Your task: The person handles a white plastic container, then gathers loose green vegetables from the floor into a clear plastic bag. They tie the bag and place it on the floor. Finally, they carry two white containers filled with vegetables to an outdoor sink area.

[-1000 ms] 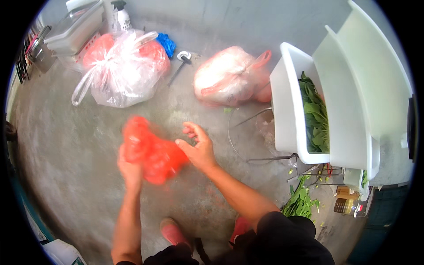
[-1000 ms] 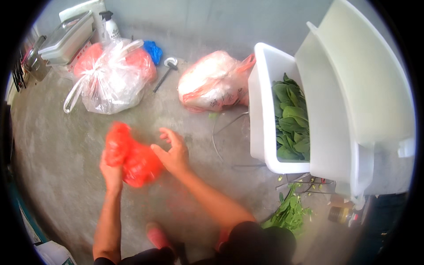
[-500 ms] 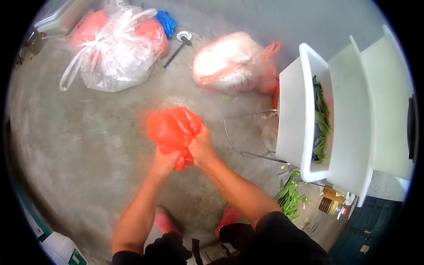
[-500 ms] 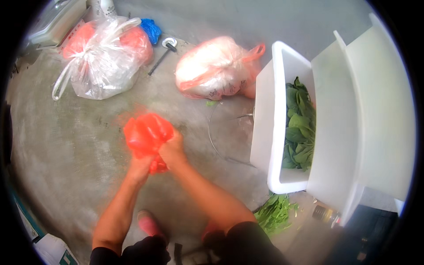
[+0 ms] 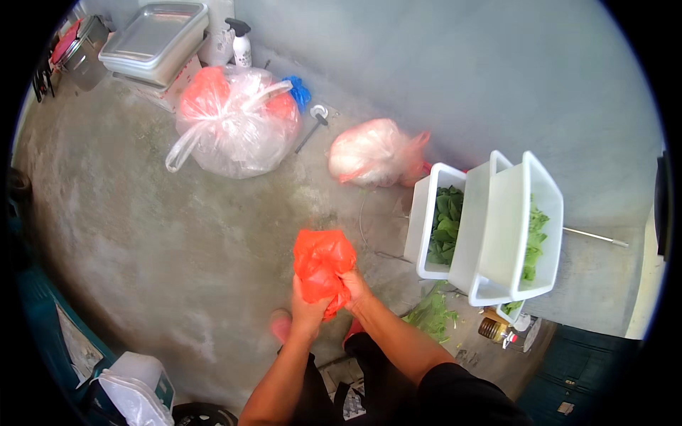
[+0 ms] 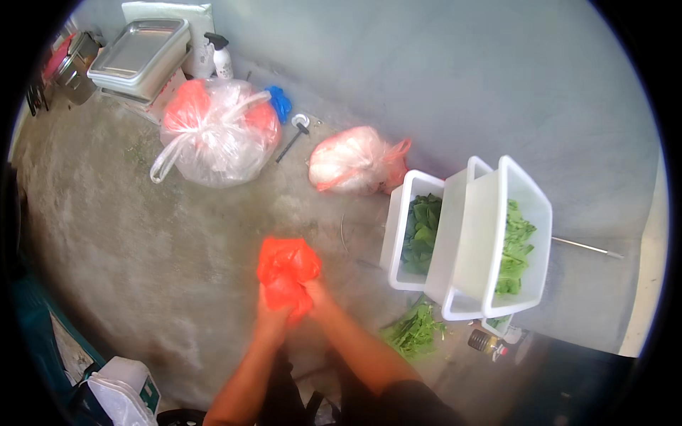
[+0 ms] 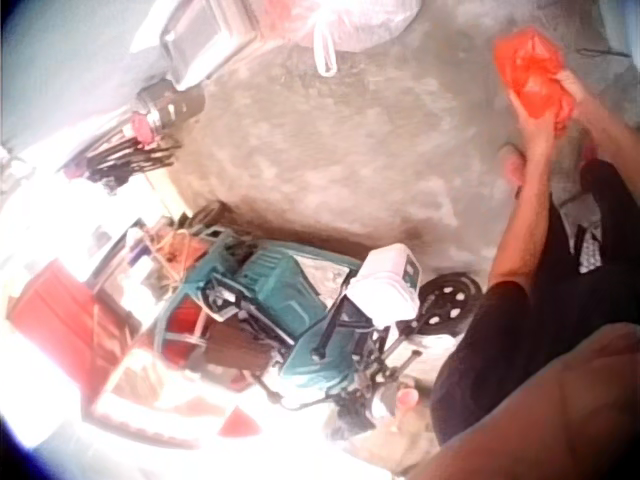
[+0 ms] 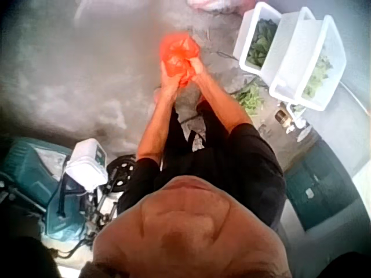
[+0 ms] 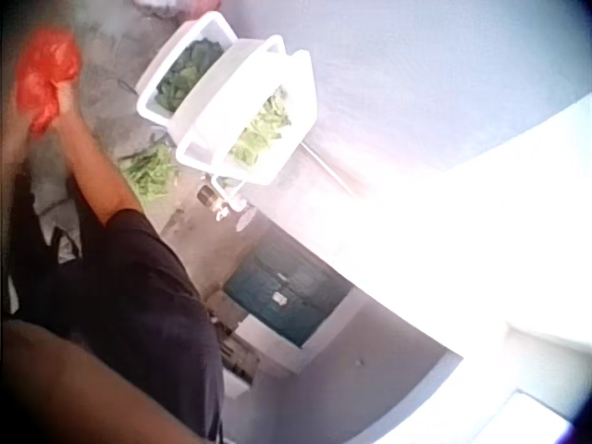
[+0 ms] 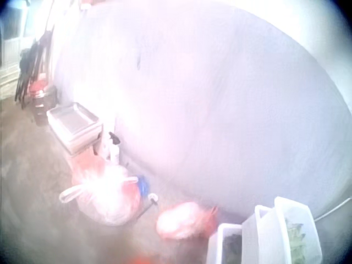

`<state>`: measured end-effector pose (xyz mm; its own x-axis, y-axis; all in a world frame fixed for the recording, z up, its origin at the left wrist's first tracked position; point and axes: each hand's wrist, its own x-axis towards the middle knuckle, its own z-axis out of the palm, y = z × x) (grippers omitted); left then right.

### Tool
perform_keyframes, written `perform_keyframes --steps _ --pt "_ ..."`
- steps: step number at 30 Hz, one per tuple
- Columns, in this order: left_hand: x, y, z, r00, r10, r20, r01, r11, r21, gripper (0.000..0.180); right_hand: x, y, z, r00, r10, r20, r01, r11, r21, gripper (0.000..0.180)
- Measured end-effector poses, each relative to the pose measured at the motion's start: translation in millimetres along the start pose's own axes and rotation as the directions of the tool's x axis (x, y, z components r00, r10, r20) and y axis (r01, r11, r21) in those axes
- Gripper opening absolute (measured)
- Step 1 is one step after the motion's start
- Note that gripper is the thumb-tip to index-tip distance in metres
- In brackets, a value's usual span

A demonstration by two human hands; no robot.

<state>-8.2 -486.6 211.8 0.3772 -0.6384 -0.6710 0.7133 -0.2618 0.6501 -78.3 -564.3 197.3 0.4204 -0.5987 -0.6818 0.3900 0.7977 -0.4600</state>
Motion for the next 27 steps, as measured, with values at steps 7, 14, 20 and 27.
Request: perform_keyframes --steps 7,14,20,27 --pt "38 77 9 0.966 0.244 0.087 -0.259 0.893 0.367 0.036 39 -24 17 0.964 -0.007 -0.264 -0.158 0.787 -0.596 0.032" --pt "178 101 18 0.916 0.398 0.055 -0.288 0.554 0.781 0.040 143 -95 70 0.932 -0.357 -0.067 0.255 0.773 -0.580 0.064" --pt "264 121 31 0.984 0.113 0.137 -0.159 0.905 0.394 0.087 235 -137 101 0.887 0.091 0.454 0.429 0.204 -0.880 0.063" --pt "306 133 35 0.985 0.050 0.166 -0.094 0.959 0.269 0.081 340 -183 75 0.940 0.140 0.313 0.318 -0.017 -0.948 0.047"
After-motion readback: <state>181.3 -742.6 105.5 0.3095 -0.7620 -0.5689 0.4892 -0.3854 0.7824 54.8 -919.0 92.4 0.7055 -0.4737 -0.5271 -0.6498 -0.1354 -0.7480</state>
